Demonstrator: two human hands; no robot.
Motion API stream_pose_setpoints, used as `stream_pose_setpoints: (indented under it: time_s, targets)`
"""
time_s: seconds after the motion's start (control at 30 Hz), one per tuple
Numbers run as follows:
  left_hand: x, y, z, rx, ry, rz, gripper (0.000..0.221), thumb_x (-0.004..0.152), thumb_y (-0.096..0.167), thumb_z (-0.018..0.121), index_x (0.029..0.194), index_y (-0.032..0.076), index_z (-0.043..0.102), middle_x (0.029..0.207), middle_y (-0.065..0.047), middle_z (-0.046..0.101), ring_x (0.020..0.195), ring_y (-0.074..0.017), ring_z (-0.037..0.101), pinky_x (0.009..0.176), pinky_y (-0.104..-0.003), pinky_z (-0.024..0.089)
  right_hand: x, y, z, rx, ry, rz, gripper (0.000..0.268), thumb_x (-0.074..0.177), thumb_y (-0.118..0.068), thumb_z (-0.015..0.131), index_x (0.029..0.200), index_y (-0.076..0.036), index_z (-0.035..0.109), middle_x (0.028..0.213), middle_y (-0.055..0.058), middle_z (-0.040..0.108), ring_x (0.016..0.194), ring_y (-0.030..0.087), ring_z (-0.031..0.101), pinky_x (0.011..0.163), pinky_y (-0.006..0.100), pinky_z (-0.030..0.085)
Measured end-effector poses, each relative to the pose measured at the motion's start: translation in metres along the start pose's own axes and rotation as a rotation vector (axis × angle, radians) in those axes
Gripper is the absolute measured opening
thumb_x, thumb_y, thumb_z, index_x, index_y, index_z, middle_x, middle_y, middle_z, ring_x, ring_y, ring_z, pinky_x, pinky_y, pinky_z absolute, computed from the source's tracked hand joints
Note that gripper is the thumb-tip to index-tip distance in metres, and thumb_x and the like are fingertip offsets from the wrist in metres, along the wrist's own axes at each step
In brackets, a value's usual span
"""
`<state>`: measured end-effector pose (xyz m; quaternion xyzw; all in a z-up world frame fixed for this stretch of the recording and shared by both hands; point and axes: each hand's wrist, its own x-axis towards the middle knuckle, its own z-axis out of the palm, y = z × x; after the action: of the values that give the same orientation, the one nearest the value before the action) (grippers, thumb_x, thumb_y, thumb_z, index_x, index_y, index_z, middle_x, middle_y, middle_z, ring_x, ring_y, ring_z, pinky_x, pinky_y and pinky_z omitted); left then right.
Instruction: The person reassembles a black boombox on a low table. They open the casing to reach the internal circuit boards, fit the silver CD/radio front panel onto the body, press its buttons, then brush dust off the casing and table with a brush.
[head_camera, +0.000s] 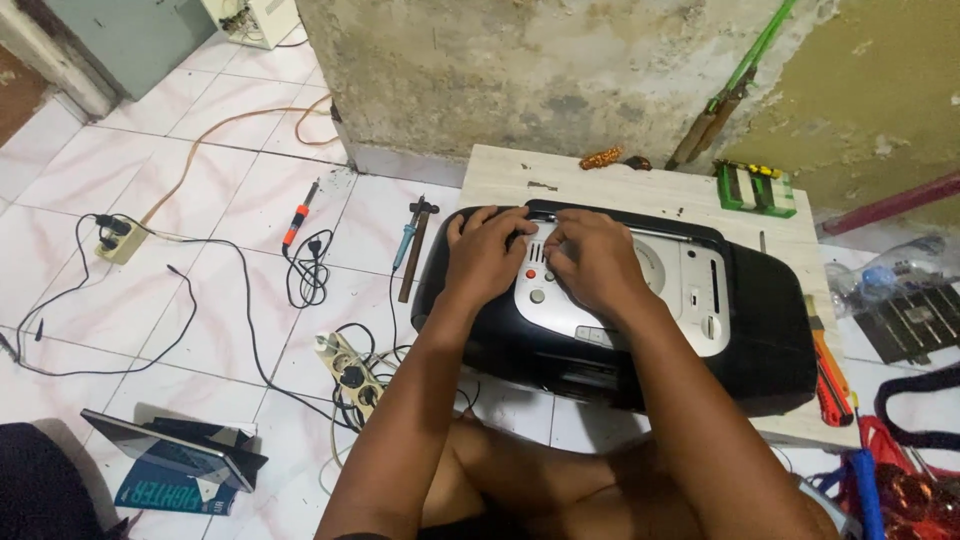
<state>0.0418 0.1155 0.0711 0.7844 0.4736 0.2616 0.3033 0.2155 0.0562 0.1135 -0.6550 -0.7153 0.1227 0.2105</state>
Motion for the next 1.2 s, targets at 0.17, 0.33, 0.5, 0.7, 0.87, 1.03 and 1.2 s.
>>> stream_pose_setpoints:
  time_s: [0.17, 0.33, 0.5, 0.7, 0.87, 1.03, 1.2]
  targets:
    - [0.003, -0.005, 0.002, 0.012, -0.015, 0.015, 0.022, 0.101, 0.018, 0.053, 0.117, 0.022, 0.068, 0.147, -0.002, 0.061, 0.147, -0.0319, 0.039, 0.12, -0.062, 0.005, -0.001, 0.016, 0.011, 0.02, 0.07, -0.068, 0.007, 0.092, -0.018, 0.07, 0.094, -0.014, 0.075, 0.128, 0.013, 0.071, 0.129, 0.037, 0.059, 0.107, 0.053, 0.039]
    - [0.002, 0.001, 0.001, 0.046, -0.025, 0.022, 0.022, 0.1, 0.017, 0.054, 0.117, 0.022, 0.069, 0.147, -0.002, 0.061, 0.146, -0.0326, 0.04, 0.12, -0.062, 0.007, -0.004, 0.022, 0.015, 0.06, 0.132, -0.128, 0.006, 0.089, -0.018, 0.073, 0.088, -0.013, 0.076, 0.124, 0.013, 0.073, 0.125, 0.037, 0.063, 0.107, 0.051, 0.041]
    - [0.005, -0.004, 0.005, 0.052, -0.014, -0.018, 0.022, 0.101, 0.019, 0.055, 0.115, 0.026, 0.07, 0.148, 0.003, 0.06, 0.147, -0.029, 0.04, 0.121, -0.059, 0.007, 0.002, 0.017, 0.013, 0.062, 0.1, -0.046, 0.007, 0.091, -0.019, 0.069, 0.091, -0.015, 0.074, 0.125, 0.009, 0.072, 0.125, 0.033, 0.062, 0.106, 0.05, 0.041]
    - [0.003, 0.001, 0.003, 0.071, -0.023, -0.039, 0.021, 0.1, 0.02, 0.057, 0.115, 0.026, 0.07, 0.148, 0.004, 0.06, 0.147, -0.0278, 0.039, 0.122, -0.058, 0.006, -0.003, 0.003, 0.003, 0.046, 0.081, -0.05, 0.012, 0.09, -0.027, 0.07, 0.091, -0.016, 0.073, 0.125, 0.011, 0.072, 0.125, 0.034, 0.062, 0.106, 0.054, 0.039]
    - [0.004, -0.001, 0.004, 0.077, -0.022, -0.042, 0.021, 0.1, 0.02, 0.056, 0.114, 0.027, 0.07, 0.148, 0.006, 0.06, 0.147, -0.0257, 0.04, 0.122, -0.057, 0.006, 0.002, 0.002, 0.01, 0.015, 0.088, 0.015, 0.009, 0.09, -0.024, 0.068, 0.089, -0.016, 0.072, 0.114, 0.009, 0.073, 0.121, 0.032, 0.063, 0.106, 0.054, 0.039]
    - [0.005, -0.003, 0.006, 0.087, -0.016, -0.039, 0.02, 0.101, 0.02, 0.057, 0.114, 0.026, 0.071, 0.148, 0.005, 0.06, 0.146, -0.0261, 0.04, 0.122, -0.056, 0.005, 0.004, 0.002, 0.012, 0.04, 0.111, 0.054, 0.007, 0.089, -0.021, 0.066, 0.086, -0.016, 0.071, 0.104, 0.008, 0.073, 0.116, 0.031, 0.063, 0.108, 0.054, 0.037]
    - [0.008, -0.015, 0.012, 0.087, 0.019, 0.004, 0.021, 0.099, 0.019, 0.057, 0.114, 0.026, 0.07, 0.147, 0.004, 0.061, 0.145, -0.0277, 0.041, 0.12, -0.059, 0.009, -0.006, -0.001, 0.004, 0.118, 0.106, 0.01, 0.013, 0.091, -0.02, 0.064, 0.097, -0.014, 0.073, 0.112, 0.013, 0.073, 0.122, 0.036, 0.061, 0.111, 0.058, 0.034]
